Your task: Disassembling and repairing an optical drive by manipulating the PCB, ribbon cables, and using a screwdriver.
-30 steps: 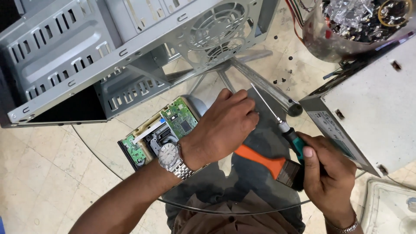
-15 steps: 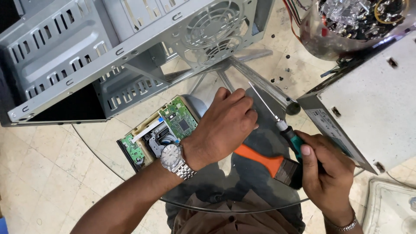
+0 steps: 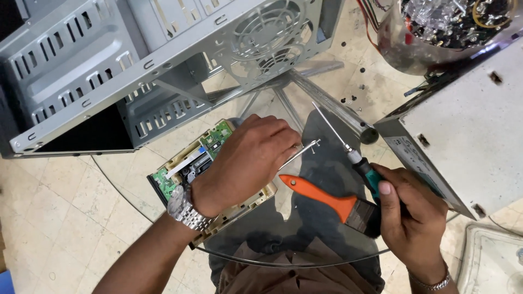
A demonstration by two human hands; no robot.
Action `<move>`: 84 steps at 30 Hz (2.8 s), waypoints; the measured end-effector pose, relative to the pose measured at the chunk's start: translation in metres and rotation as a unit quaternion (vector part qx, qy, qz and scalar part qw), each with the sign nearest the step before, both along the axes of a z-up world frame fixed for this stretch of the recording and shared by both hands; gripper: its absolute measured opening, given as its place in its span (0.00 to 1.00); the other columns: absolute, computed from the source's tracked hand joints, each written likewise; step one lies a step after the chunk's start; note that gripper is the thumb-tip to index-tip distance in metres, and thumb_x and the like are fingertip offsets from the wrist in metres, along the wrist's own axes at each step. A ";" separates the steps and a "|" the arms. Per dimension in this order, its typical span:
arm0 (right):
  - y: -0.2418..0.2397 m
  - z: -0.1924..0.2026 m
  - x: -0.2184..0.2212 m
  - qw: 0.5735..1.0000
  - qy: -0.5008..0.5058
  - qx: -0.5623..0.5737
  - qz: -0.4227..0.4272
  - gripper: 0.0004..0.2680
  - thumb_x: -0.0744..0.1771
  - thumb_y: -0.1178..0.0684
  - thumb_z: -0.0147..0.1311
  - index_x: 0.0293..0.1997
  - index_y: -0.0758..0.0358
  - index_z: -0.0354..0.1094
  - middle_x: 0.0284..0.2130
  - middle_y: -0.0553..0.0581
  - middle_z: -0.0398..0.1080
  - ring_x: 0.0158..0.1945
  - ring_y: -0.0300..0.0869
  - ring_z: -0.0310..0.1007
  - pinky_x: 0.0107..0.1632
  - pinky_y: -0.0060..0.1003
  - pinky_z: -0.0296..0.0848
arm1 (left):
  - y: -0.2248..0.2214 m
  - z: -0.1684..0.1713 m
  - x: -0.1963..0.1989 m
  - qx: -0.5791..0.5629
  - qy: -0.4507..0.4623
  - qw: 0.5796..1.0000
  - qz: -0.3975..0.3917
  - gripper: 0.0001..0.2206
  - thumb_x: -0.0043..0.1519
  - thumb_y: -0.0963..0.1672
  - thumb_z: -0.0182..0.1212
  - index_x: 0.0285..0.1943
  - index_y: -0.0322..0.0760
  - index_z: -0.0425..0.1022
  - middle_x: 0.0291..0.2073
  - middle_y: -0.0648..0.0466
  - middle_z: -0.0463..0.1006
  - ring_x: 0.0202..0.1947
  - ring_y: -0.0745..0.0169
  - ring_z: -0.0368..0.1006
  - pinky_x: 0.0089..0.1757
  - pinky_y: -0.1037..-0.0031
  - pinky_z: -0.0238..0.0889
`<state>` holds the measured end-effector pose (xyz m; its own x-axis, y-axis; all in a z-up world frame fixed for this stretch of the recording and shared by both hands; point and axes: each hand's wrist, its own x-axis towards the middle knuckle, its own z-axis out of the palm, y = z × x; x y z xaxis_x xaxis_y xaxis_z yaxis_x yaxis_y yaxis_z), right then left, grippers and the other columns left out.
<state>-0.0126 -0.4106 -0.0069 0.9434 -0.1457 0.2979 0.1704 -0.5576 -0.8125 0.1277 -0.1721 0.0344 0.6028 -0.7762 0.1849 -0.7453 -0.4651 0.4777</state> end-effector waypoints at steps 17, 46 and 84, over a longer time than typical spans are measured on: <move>0.001 -0.001 0.000 1.000 -0.007 -0.008 -0.009 0.09 0.71 0.63 0.47 0.51 0.82 0.72 0.38 0.69 0.74 0.36 0.50 0.73 0.41 0.38 0.69 | -0.003 -0.011 -0.001 0.077 -0.016 0.997 -0.010 0.05 0.65 0.37 0.62 0.35 0.35 0.74 0.28 0.53 0.70 0.31 0.55 0.68 0.34 0.65 0.58; -0.001 0.001 0.002 1.000 -0.010 0.010 -0.003 0.09 0.70 0.63 0.48 0.50 0.83 0.71 0.38 0.70 0.74 0.34 0.50 0.73 0.39 0.39 0.70 | -0.032 -0.013 -0.011 0.161 0.067 0.984 -0.031 0.13 0.70 0.43 0.39 0.32 0.36 0.64 0.33 0.49 0.68 0.34 0.52 0.63 0.42 0.61 0.55; -0.086 -0.032 -0.083 0.900 0.131 0.367 0.194 0.18 0.75 0.41 0.51 0.59 0.73 0.66 0.53 0.63 0.77 0.50 0.68 0.89 0.51 0.63 0.93 | 0.106 0.010 -0.173 -0.502 0.305 0.786 0.193 0.06 0.67 0.40 0.60 0.49 0.34 0.79 0.42 0.43 0.82 0.43 0.47 0.82 0.46 0.59 0.83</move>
